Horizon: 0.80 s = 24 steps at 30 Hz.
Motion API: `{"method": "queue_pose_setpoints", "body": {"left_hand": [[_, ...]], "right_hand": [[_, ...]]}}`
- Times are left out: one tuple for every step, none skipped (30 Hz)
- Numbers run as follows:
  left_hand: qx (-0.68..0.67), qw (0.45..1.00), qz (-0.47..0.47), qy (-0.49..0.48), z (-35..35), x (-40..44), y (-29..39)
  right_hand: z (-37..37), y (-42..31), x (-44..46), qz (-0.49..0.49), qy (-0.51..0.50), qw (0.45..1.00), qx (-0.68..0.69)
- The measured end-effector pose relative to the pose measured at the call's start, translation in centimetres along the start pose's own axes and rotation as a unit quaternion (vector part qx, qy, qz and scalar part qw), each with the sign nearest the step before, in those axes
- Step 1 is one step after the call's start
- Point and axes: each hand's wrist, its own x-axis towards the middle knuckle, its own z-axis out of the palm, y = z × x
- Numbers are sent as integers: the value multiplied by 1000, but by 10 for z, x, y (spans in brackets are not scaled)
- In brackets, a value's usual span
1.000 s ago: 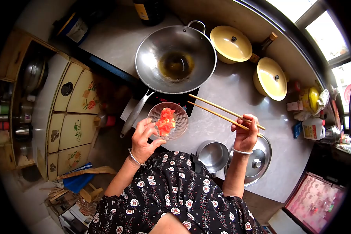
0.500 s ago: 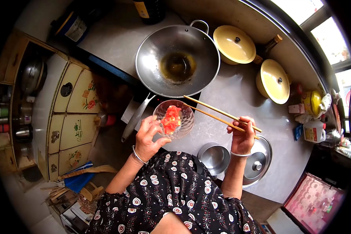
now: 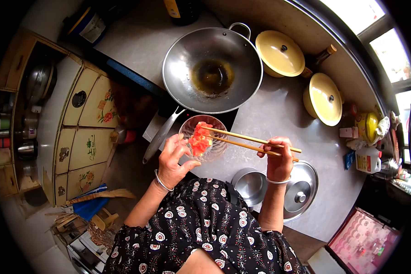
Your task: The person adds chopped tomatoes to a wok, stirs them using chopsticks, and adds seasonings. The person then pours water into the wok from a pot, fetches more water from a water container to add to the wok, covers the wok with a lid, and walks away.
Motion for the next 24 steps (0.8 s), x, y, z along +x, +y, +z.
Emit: {"method": "queue_pose_setpoints", "body": {"left_hand": [[-4,1000,-7,-1,0,0,0],[-3,1000,-5,1,-1,0,0],[-3,1000,-4,3,-1,1,0],[-2,1000,-2,6,-1,1,0],[1,1000,0,8,-1,1,-1],[4,1000,3,9,-1,1,-2],[7,1000,5,11,-1,1,-2],[8,1000,6,12,-2,1,-3],[9,1000,6,13,-2,2,-2],[9,1000,7,14,-2,2,-2],[11,1000,8,15,-3,2,-3],[14,1000,9,15,-4,2,-3],[16,1000,10,16,-5,3,-4],[19,1000,13,17,-6,3,-4],[22,999,16,18,-7,4,-4],[26,999,19,19,-7,4,-4],[26,999,21,20,-8,5,-5],[26,999,22,22,-8,5,-5],[26,999,23,23,-8,5,-5],[25,999,21,23,-9,5,-5],[23,999,18,23,-9,5,-5],[22,999,15,24,-9,5,-5],[20,999,13,23,-9,5,-5],[19,1000,11,22,-9,5,-5]], "right_hand": [[1,1,-1,0,0,1000,1],[2,2,-1,-1,0,1000,2],[3,2,-1,-1,0,1000,2],[4,2,-2,2,-3,1000,-6],[6,2,-2,5,-6,1000,-15],[7,2,-2,9,-9,1000,-23],[7,2,-2,12,-16,999,-30],[7,3,-2,14,-22,999,-36],[7,3,-1,17,-28,999,-43],[8,4,-2,18,-28,998,-44],[10,4,-2,18,-27,998,-45],[11,5,-2,18,-27,998,-47],[11,5,-2,19,-29,998,-47],[12,5,-2,20,-31,998,-48],[12,5,-2,21,-34,998,-48],[13,5,-2,19,-37,998,-49],[14,5,-1,18,-40,998,-49],[14,4,-1,16,-44,998,-49],[15,4,-1,16,-45,998,-48],[16,4,-1,15,-45,998,-47],[16,4,-1,15,-46,998,-46],[16,4,0,14,-53,998,-44],[17,5,1,13,-60,997,-42],[17,5,1,12,-67,997,-41]]}}
